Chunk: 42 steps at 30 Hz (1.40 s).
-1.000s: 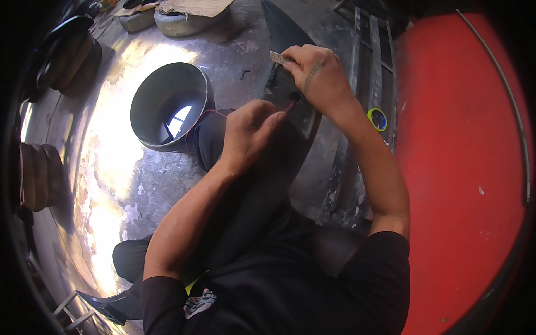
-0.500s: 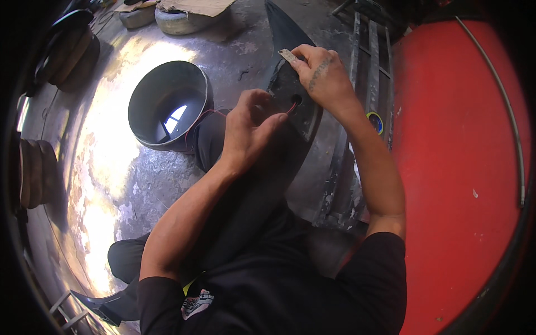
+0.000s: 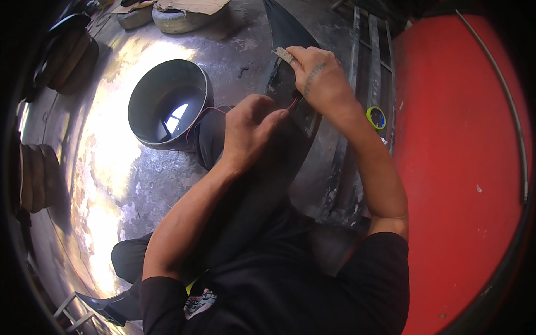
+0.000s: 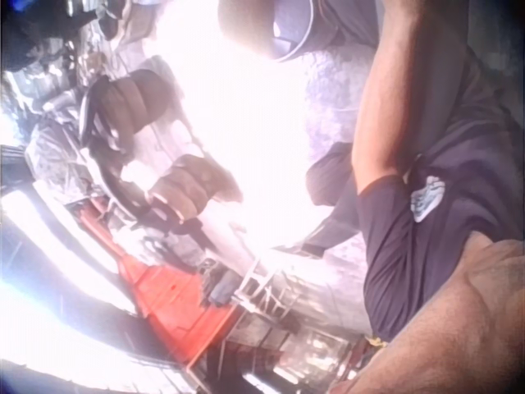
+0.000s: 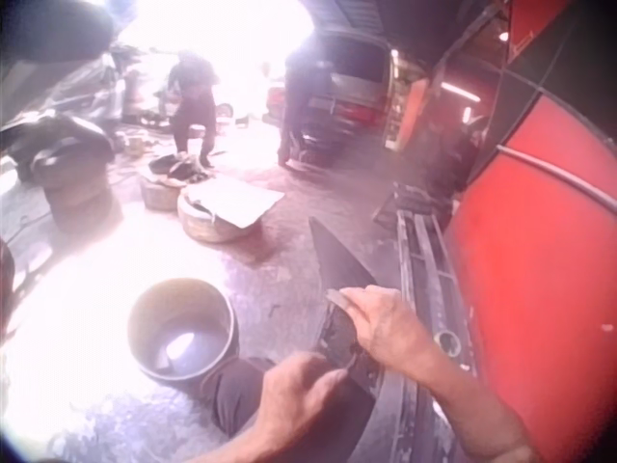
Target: The person uses a utility knife to scrape and clean the edges of a hole in a black plastic part. They then insert a metal wire through the hole and bend it to secure it in place.
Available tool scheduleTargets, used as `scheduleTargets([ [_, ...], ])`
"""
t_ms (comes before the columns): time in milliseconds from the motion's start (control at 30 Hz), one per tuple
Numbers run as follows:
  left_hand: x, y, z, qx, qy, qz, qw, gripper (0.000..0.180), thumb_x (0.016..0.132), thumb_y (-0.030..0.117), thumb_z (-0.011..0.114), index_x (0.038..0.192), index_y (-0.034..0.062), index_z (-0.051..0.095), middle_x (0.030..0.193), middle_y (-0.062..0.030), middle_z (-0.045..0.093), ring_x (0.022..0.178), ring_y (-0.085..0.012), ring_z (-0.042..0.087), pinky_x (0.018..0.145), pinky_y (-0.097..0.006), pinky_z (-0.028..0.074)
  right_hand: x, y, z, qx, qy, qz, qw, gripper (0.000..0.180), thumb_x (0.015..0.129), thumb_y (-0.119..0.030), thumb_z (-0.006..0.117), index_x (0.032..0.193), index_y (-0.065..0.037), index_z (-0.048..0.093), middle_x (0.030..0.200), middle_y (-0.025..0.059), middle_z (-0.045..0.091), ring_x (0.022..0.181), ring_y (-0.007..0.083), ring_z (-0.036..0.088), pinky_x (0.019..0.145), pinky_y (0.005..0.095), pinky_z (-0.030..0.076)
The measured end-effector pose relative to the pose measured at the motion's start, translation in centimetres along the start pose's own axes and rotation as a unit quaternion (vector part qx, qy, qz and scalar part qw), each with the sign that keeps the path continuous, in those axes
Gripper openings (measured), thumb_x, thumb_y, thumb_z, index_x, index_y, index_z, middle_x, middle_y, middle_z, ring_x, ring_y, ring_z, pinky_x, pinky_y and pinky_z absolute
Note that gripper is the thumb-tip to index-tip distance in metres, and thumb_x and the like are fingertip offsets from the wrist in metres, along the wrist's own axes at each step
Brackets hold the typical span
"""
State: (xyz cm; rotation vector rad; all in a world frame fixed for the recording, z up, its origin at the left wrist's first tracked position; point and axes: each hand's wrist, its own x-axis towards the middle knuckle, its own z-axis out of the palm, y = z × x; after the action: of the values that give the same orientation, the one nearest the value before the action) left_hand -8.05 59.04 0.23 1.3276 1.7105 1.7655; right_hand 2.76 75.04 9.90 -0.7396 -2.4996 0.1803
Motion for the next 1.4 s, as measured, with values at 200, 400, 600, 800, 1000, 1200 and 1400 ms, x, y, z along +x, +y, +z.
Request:
scheduleTargets([
  [200, -0.1, -0.2, 0.1, -0.014, -0.006, 0.019, 1.000, 0.022, 0.096, 0.018, 0.085, 0.100, -0.0014, 0.075, 0.092, -0.0178, 0.076, 0.084, -0.0272, 0.075, 0.077, -0.038, 0.058, 0.5, 0.9, 0.0, 0.047, -0.067, 0.029, 0.996, 0.029, 0.101, -0.019, 0.073, 0.126, -0.009, 0.082, 0.110, 0.0223, 0.079, 0.104, 0.0429, 0.075, 0.096, 0.0505, 0.059],
  [400, -0.4, -0.7, 0.5, 0.025, 0.009, 0.063, 0.998, 0.019, 0.097, 0.016, 0.083, 0.097, -0.0007, 0.074, 0.089, -0.0174, 0.072, 0.082, -0.0328, 0.073, 0.075, -0.040, 0.056, -0.1, 0.0, 0.0, 0.011, -0.021, 0.020, 1.000, 0.029, 0.101, -0.024, 0.075, 0.127, -0.014, 0.082, 0.110, 0.0192, 0.079, 0.103, 0.0428, 0.075, 0.094, 0.0490, 0.060],
  [600, -0.6, -0.8, 0.5, 0.052, 0.008, 0.078, 0.996, 0.019, 0.097, 0.016, 0.083, 0.095, -0.0009, 0.074, 0.089, -0.0182, 0.071, 0.082, -0.0363, 0.072, 0.075, -0.043, 0.055, -1.0, -0.2, -0.4, 0.029, -0.072, 0.031, 0.997, 0.029, 0.103, -0.021, 0.071, 0.129, -0.012, 0.081, 0.109, 0.0200, 0.079, 0.104, 0.0431, 0.074, 0.092, 0.0488, 0.059],
  [800, -0.5, -0.9, 0.7, 0.039, -0.004, 0.073, 0.997, 0.020, 0.098, 0.018, 0.081, 0.095, -0.0007, 0.074, 0.090, -0.0187, 0.071, 0.084, -0.0379, 0.071, 0.075, -0.044, 0.054, -0.8, 0.7, -0.8, 0.073, -0.077, 0.002, 0.994, 0.030, 0.102, -0.019, 0.071, 0.129, -0.007, 0.079, 0.108, 0.0235, 0.077, 0.105, 0.0454, 0.074, 0.094, 0.0496, 0.058],
  [1000, -0.6, -1.1, 1.0, 0.042, -0.001, 0.086, 0.995, 0.019, 0.094, 0.015, 0.085, 0.092, 0.0018, 0.072, 0.090, -0.0165, 0.070, 0.085, -0.0390, 0.070, 0.074, -0.047, 0.054, 0.0, -0.4, -0.2, 0.048, -0.068, 0.017, 0.996, 0.027, 0.102, -0.017, 0.071, 0.122, -0.002, 0.080, 0.108, 0.0255, 0.077, 0.105, 0.0462, 0.074, 0.094, 0.0498, 0.058],
  [1200, -0.5, -1.1, 0.5, 0.046, 0.001, 0.079, 0.996, 0.020, 0.093, 0.016, 0.085, 0.091, 0.0014, 0.072, 0.090, -0.0168, 0.071, 0.085, -0.0388, 0.070, 0.075, -0.047, 0.054, -1.4, -1.3, -0.7, 0.073, -0.084, 0.018, 0.994, 0.024, 0.101, -0.016, 0.072, 0.120, -0.003, 0.081, 0.105, 0.0245, 0.077, 0.102, 0.0454, 0.074, 0.091, 0.0493, 0.058],
  [1400, -0.6, -1.1, 0.7, 0.042, -0.012, 0.074, 0.996, 0.022, 0.099, 0.020, 0.081, 0.096, -0.0007, 0.074, 0.090, -0.0196, 0.071, 0.085, -0.0400, 0.072, 0.076, -0.045, 0.055, -0.1, -0.3, 0.6, 0.066, -0.021, 0.006, 0.998, 0.023, 0.101, -0.016, 0.071, 0.118, -0.004, 0.081, 0.099, 0.0240, 0.076, 0.096, 0.0461, 0.074, 0.086, 0.0518, 0.058],
])
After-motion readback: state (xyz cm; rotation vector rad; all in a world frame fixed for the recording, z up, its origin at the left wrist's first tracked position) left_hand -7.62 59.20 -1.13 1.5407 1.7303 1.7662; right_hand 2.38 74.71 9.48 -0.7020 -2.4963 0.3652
